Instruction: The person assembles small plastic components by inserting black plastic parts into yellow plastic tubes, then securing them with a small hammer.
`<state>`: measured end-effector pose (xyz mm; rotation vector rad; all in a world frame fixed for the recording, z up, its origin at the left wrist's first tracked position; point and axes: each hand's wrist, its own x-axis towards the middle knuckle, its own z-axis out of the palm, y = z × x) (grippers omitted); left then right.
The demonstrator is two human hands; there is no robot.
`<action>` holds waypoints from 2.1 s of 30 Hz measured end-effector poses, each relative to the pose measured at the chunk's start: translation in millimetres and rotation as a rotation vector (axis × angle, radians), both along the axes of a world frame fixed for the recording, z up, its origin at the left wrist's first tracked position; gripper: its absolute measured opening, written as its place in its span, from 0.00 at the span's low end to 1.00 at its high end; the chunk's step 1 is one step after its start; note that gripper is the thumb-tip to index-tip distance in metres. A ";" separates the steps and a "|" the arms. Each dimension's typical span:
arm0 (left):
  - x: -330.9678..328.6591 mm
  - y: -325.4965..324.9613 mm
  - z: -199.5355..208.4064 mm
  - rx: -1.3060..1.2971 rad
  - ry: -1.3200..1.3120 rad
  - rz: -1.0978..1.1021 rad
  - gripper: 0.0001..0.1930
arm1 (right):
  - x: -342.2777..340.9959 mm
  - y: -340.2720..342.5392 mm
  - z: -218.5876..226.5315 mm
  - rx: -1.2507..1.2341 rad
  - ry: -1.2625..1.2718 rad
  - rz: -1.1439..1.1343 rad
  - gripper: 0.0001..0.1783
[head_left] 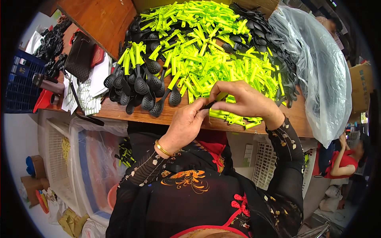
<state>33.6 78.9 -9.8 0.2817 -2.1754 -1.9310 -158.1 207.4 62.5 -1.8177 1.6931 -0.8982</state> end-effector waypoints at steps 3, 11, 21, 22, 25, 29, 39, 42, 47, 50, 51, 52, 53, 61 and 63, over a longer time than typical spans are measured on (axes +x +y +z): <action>1.6 0.2 -13.6 0.005 0.007 0.016 0.13 | 6.1 -2.5 -10.2 0.046 -0.076 -0.077 0.12; 23.0 -0.9 -10.5 0.343 -0.120 -0.082 0.11 | 11.4 -14.0 -15.9 0.181 -0.167 0.040 0.13; 17.5 -33.5 -50.5 0.782 0.107 0.322 0.14 | -12.4 -55.6 -61.7 -0.121 0.835 -0.057 0.18; 16.1 -33.4 -50.9 0.792 0.109 0.321 0.14 | -15.3 -55.8 -66.3 -0.120 0.834 -0.055 0.18; 11.9 -30.0 -54.3 0.823 0.104 0.305 0.15 | -25.9 -55.9 -69.8 -0.117 0.870 -0.016 0.20; 5.6 -22.0 -51.4 0.836 0.096 0.265 0.15 | -22.6 -45.2 -52.7 -0.248 0.687 -0.092 0.18; -2.7 -5.8 -24.8 0.509 0.008 0.163 0.12 | -1.0 -34.3 3.2 -0.167 0.564 0.123 0.10; -5.6 -3.1 -22.9 0.432 0.007 0.162 0.12 | 4.2 -36.5 1.9 -0.191 0.703 0.125 0.11; -6.2 -2.8 -24.6 0.452 -0.022 0.149 0.12 | 5.2 -35.5 8.8 -0.126 0.711 0.152 0.10; -6.7 -5.6 -20.4 0.473 -0.031 0.143 0.12 | -2.1 -30.0 11.1 -0.151 0.614 0.144 0.14; -6.1 -6.1 -19.6 0.457 -0.054 0.127 0.12 | -1.9 -29.7 12.5 -0.149 0.613 0.142 0.14; -6.3 -5.9 -20.4 0.458 -0.055 0.125 0.12 | -1.6 -29.5 13.7 -0.144 0.625 0.148 0.12; -6.7 -5.7 -21.6 0.466 -0.052 0.117 0.12 | -1.5 -29.2 14.9 -0.139 0.637 0.154 0.11; 2.1 -9.5 -14.9 0.712 -0.090 0.074 0.12 | -30.7 -8.8 20.7 -0.157 0.286 -0.226 0.04; 1.9 -10.4 -14.0 0.676 -0.104 0.036 0.12 | -38.8 -2.5 5.2 -0.109 0.203 -0.305 0.05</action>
